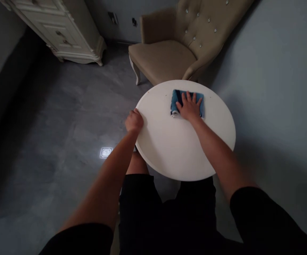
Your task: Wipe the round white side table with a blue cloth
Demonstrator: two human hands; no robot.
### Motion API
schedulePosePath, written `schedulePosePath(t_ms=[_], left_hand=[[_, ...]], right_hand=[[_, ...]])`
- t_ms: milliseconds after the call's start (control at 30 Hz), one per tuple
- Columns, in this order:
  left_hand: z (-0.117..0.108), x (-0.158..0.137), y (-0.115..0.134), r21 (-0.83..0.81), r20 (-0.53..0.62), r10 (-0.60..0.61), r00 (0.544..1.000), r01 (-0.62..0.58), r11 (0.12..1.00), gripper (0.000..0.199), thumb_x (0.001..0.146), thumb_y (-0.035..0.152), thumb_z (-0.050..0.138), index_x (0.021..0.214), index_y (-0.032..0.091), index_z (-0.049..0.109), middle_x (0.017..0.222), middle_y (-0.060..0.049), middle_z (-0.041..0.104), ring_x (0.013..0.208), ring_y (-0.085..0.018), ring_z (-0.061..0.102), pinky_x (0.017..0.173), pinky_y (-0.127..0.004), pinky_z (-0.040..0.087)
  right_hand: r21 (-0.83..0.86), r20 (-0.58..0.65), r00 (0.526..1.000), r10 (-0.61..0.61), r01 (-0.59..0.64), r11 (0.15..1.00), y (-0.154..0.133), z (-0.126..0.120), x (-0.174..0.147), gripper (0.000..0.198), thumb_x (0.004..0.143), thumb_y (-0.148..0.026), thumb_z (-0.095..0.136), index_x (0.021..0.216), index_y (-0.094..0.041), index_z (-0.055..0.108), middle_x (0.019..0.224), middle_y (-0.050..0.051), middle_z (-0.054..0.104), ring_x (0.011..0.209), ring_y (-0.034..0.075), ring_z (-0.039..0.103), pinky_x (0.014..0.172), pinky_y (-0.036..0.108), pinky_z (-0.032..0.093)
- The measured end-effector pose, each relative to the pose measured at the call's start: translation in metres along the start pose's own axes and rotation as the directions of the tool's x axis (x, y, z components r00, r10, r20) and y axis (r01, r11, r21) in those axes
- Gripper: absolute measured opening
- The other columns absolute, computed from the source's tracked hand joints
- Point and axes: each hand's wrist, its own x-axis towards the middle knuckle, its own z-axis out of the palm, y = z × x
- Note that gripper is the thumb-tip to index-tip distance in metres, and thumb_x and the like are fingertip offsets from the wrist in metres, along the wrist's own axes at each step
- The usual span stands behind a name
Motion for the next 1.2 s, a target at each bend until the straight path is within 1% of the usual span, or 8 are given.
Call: schedulePosePath(t_ms=[267,400,467,567,867,967,1067,1200], left_hand=[[0.001,0.0,-0.005,-0.058,-0.01,0.009,1.0,-0.009,0.998,0.068,0.119,0.054,0.021,0.14,0.012,0.07,0.139,-0.031,0.076,0.133,-0.04,0.074,0.114,-0.054,0.055],[0.001,0.0,-0.006,-0.065,-0.009,0.002,1.0,-0.002,0.998,0.072,0.119,0.058,0.02,0.14,0.013,0.071,0.139,-0.031,0.076,0.133,-0.042,0.074,0.114,-0.054,0.055],[0.001,0.0,-0.005,-0.059,-0.006,-0.002,1.0,0.002,0.998,0.074,0.118,0.06,0.019,0.14,0.013,0.072,0.139,-0.031,0.076,0.133,-0.043,0.074,0.113,-0.055,0.055],[0.0,0.0,-0.005,-0.045,0.004,0.006,1.0,-0.005,0.999,0.075,0.118,0.061,0.019,0.141,0.013,0.071,0.14,-0.03,0.076,0.134,-0.042,0.073,0.112,-0.054,0.056],[0.003,0.007,-0.004,-0.036,0.017,-0.018,1.0,0.019,0.999,0.071,0.118,0.061,0.021,0.139,0.015,0.071,0.136,-0.029,0.078,0.135,-0.043,0.073,0.11,-0.055,0.056],[0.005,0.009,-0.004,-0.025,0.023,-0.028,0.999,0.029,0.999,0.071,0.118,0.062,0.021,0.139,0.015,0.07,0.135,-0.029,0.078,0.134,-0.044,0.073,0.109,-0.055,0.056],[0.006,0.009,-0.004,-0.01,0.029,-0.031,0.999,0.032,0.999,0.072,0.118,0.062,0.019,0.14,0.016,0.07,0.137,-0.027,0.078,0.134,-0.043,0.072,0.109,-0.053,0.056],[0.007,0.009,-0.005,-0.012,0.025,-0.021,0.999,0.021,1.0,0.072,0.118,0.061,0.019,0.141,0.017,0.07,0.139,-0.026,0.077,0.136,-0.042,0.072,0.11,-0.051,0.055]], right_hand=[[0.011,0.034,0.975,-0.217,0.217,0.976,-0.049,0.015,-0.263,0.084,0.112,-0.065,0.041,0.186,-0.027,0.029,0.191,0.008,0.021,0.177,0.051,0.012,0.137,0.086,0.015],[0.024,0.053,0.974,-0.222,0.221,0.975,-0.055,0.021,-0.313,0.082,0.11,-0.073,0.039,0.185,-0.047,0.02,0.188,-0.009,0.027,0.179,0.043,0.011,0.139,0.084,0.019],[0.016,0.084,0.968,-0.236,0.236,0.972,-0.053,0.019,-0.299,0.08,0.111,-0.073,0.038,0.184,-0.042,0.029,0.19,-0.006,0.025,0.179,0.043,0.01,0.14,0.082,0.017],[0.014,0.102,0.967,-0.233,0.233,0.972,-0.042,0.011,-0.241,0.079,0.113,-0.067,0.04,0.181,-0.026,0.043,0.191,0.006,0.023,0.178,0.048,0.012,0.139,0.083,0.013],[0.039,-0.023,1.0,0.0,0.001,0.999,0.008,0.0,0.039,0.082,0.116,-0.064,0.03,0.183,-0.016,0.036,0.19,0.02,0.023,0.173,0.055,0.017,0.13,0.092,0.011],[0.015,-0.018,0.997,0.07,-0.07,0.997,0.02,0.002,0.11,0.086,0.117,-0.065,0.022,0.184,-0.011,0.028,0.19,0.026,0.018,0.172,0.057,0.014,0.124,0.097,0.011],[-0.019,0.001,0.995,0.103,-0.103,0.995,0.025,0.006,0.143,0.088,0.117,-0.066,0.017,0.185,-0.01,0.02,0.191,0.027,0.013,0.173,0.057,0.01,0.122,0.098,0.01],[-0.01,-0.005,0.999,0.045,-0.045,0.999,0.02,0.01,0.123,0.089,0.117,-0.067,0.016,0.186,-0.012,0.019,0.191,0.026,0.01,0.174,0.056,0.01,0.124,0.097,0.009]])
